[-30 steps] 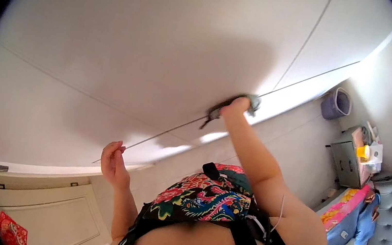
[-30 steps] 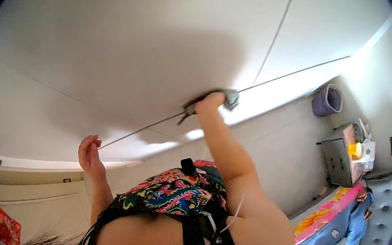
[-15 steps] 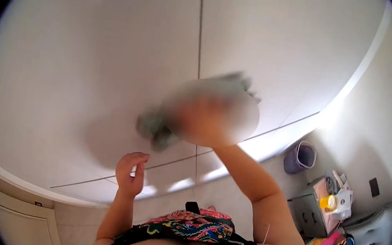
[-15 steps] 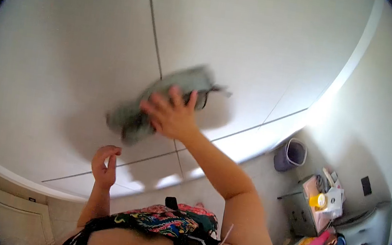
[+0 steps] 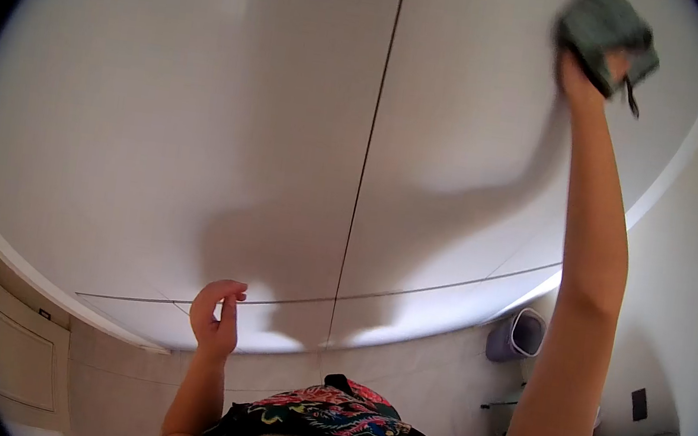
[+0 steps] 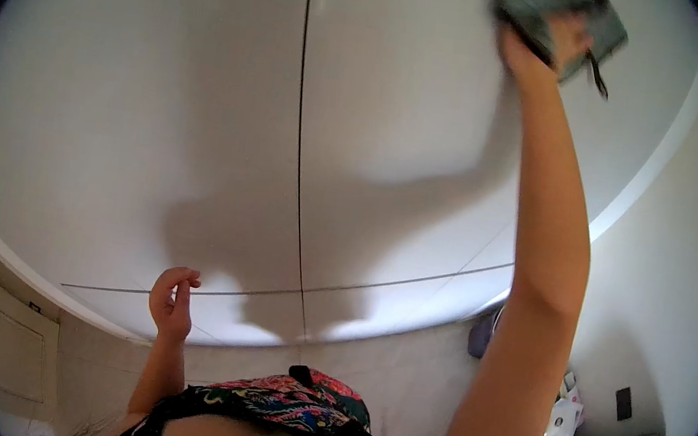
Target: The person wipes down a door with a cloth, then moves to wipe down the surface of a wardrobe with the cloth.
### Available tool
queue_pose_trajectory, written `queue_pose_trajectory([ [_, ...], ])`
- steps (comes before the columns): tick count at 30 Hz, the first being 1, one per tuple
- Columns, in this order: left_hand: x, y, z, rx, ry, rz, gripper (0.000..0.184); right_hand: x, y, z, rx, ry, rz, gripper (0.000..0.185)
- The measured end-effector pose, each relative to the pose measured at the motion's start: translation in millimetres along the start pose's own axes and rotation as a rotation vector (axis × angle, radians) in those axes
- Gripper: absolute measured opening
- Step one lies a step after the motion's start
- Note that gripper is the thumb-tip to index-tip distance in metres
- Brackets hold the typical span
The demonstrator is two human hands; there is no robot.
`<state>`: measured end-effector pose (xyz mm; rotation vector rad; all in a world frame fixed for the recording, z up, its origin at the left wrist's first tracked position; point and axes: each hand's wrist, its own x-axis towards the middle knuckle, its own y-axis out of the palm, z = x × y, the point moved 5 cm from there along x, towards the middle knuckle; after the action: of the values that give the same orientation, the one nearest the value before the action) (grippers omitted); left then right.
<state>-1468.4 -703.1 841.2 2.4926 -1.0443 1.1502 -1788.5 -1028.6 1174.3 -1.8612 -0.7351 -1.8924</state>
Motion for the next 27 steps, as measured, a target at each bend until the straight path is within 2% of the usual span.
queue_pose_trajectory([
  [2, 6.8, 10.2, -7.6, -0.021, 0.050, -0.019, 0.017, 11.4, -2.7, 92.7, -0.171, -0.272, -0.018, 0.056],
  [3, 4.1, 13.3, -13.9, -0.030, 0.087, -0.018, 0.018, -0.6, 6.2, 112.3, -0.138, -0.233, 0.061, 0.059],
  [4, 2.6, 14.1, -18.7, -0.019, 0.080, 0.026, 0.019, -27.5, 2.0, 136.3, -0.069, -0.297, 0.054, 0.050],
  [5, -3.5, 14.4, -18.8, -0.030, 0.113, -0.007, 0.021, -60.6, -13.9, 162.4, -0.027, -0.316, 0.200, 0.062],
  [7, -10.2, 9.6, -31.7, 0.036, 0.174, 0.068, 0.021, -158.6, -29.6, 175.6, 0.061, -0.378, 0.439, 0.061],
  [8, -14.9, 2.5, -27.1, 0.059, 0.131, 0.055, 0.021, -224.0, -33.6, 175.2, 0.100, -0.374, 0.620, 0.058],
  [10, -25.5, -13.4, -17.4, 0.045, 0.053, 0.009, 0.018, -352.9, -44.6, 171.6, 0.094, -0.556, 0.815, 0.057],
  [11, -31.0, -19.1, -9.6, -0.011, -0.057, -0.042, 0.015, -387.1, -40.6, 166.6, 0.307, -0.646, 1.178, 0.056],
  [13, -38.9, -25.7, -6.8, -0.081, -0.141, -0.161, 0.015, -358.8, -42.1, 166.0, 0.421, -0.657, 0.962, 0.053],
  [14, -39.9, -20.9, -9.4, -0.135, -0.162, -0.225, 0.014, -315.6, -37.5, 170.1, 0.407, -0.706, 0.904, 0.052],
  [18, -35.6, 19.1, -18.9, -0.104, -0.074, -0.112, 0.014, -123.7, -28.2, 172.1, 0.209, -0.753, 0.582, 0.053],
  [19, -31.9, 29.5, -25.0, -0.120, -0.066, -0.121, 0.014, -75.0, -28.4, 166.9, 0.128, -0.727, 0.472, 0.054],
  [21, -27.5, 54.1, -42.1, -0.015, 0.075, -0.030, 0.014, 8.8, -19.5, 140.7, 0.049, -0.600, 0.283, 0.056],
  [22, -25.6, 65.6, -49.1, 0.012, 0.078, -0.037, 0.015, 44.9, -16.9, 115.1, 0.038, -0.537, 0.176, 0.056],
  [24, -34.7, 90.3, -45.8, -0.020, 0.022, -0.112, 0.015, 95.1, -12.0, 61.9, -0.177, -0.379, 0.320, 0.047],
  [25, -36.0, 103.3, -43.3, -0.057, -0.019, -0.176, 0.015, 120.2, 5.0, 13.5, -0.337, -0.256, 0.276, 0.045],
  [26, -39.0, 118.2, -46.9, -0.055, -0.038, -0.179, 0.015, 124.4, -6.5, -39.5, -0.136, -0.281, -0.115, 0.045],
  [27, -43.2, 135.8, -47.9, -0.044, -0.039, -0.191, 0.015, 143.1, 3.5, -105.4, 0.015, -0.174, -0.062, 0.049],
])
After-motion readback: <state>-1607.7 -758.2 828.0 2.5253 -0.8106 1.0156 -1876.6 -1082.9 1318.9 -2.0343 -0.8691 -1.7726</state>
